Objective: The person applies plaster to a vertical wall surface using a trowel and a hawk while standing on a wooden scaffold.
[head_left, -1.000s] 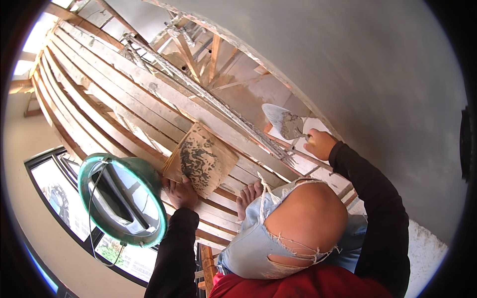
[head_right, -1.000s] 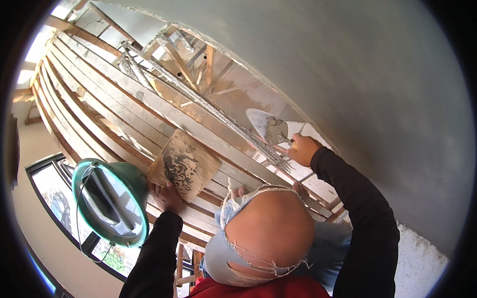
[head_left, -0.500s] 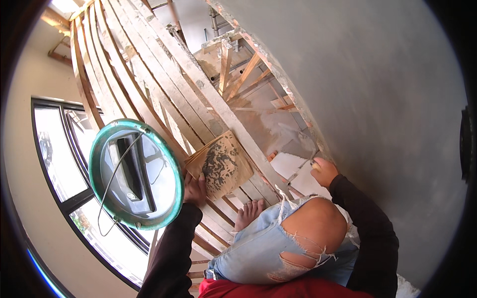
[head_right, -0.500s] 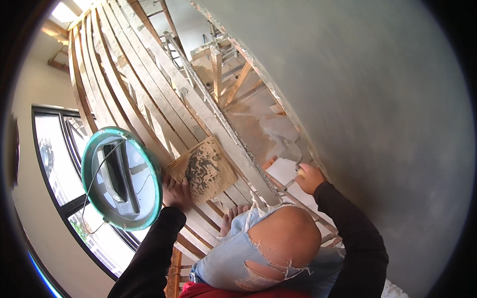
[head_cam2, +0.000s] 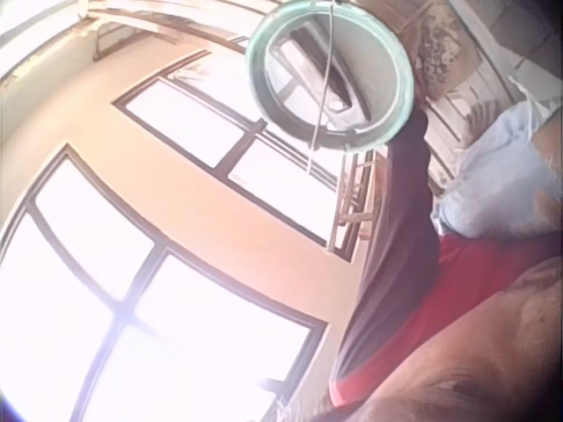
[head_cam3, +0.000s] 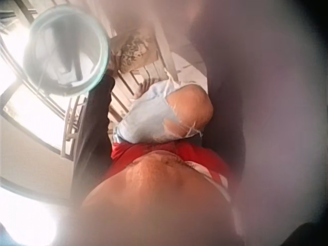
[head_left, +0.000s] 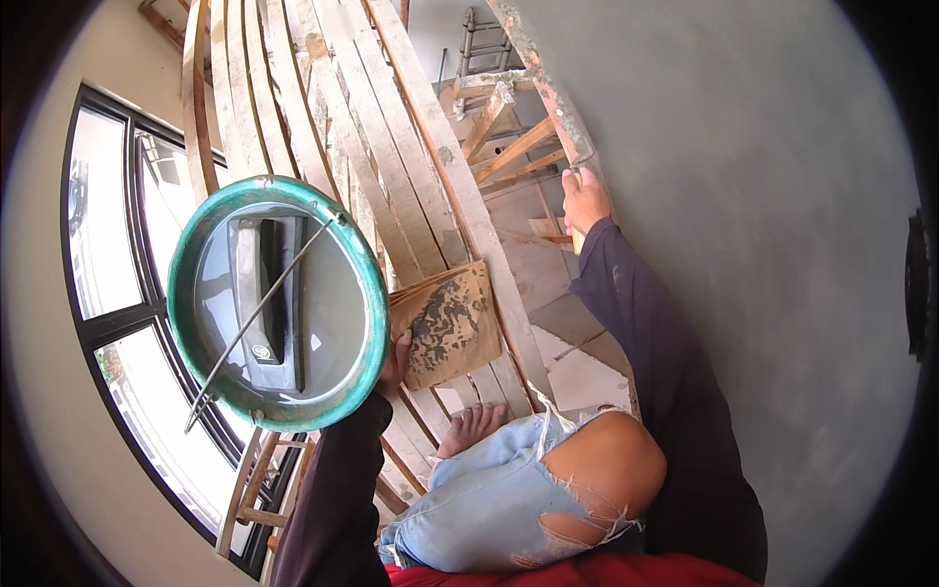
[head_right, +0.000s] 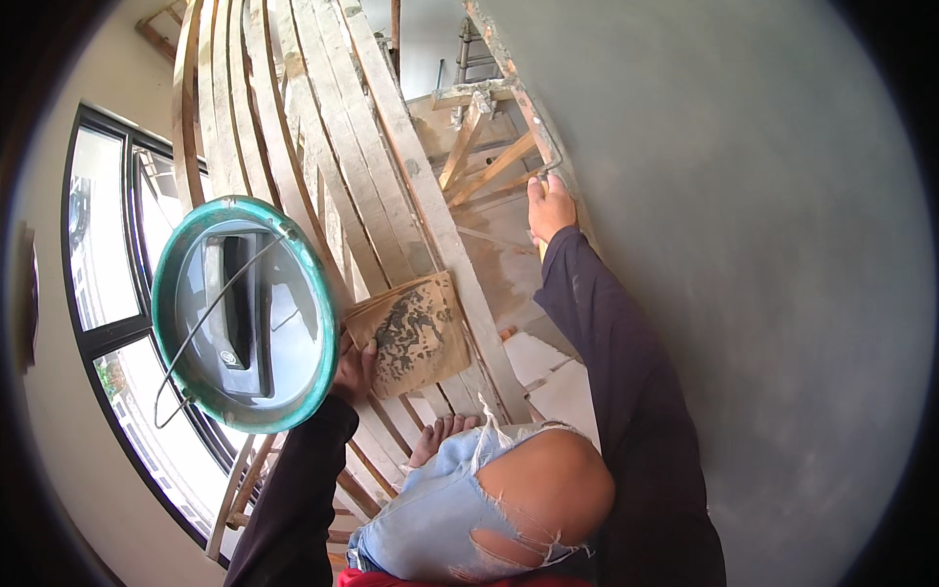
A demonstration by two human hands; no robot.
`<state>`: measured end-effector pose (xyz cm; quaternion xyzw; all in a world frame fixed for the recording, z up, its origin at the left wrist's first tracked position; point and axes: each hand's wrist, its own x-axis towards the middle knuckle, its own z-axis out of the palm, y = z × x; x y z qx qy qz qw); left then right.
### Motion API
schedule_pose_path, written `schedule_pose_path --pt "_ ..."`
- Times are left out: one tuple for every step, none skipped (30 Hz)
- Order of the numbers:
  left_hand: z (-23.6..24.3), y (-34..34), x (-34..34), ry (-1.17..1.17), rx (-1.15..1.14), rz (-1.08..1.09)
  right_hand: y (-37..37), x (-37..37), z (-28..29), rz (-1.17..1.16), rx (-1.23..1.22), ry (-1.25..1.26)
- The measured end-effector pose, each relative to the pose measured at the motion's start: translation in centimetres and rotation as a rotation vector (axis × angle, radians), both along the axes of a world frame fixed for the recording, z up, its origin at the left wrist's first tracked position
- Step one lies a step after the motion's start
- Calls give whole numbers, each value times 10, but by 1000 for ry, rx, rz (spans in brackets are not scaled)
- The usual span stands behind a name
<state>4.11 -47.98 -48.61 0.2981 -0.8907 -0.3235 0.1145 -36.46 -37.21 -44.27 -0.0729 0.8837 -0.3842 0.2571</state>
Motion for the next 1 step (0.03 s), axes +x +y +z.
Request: schedule_pose_path --pt "-2 2 -10 29 -12 -18 -4 -12 3 -32 10 27"
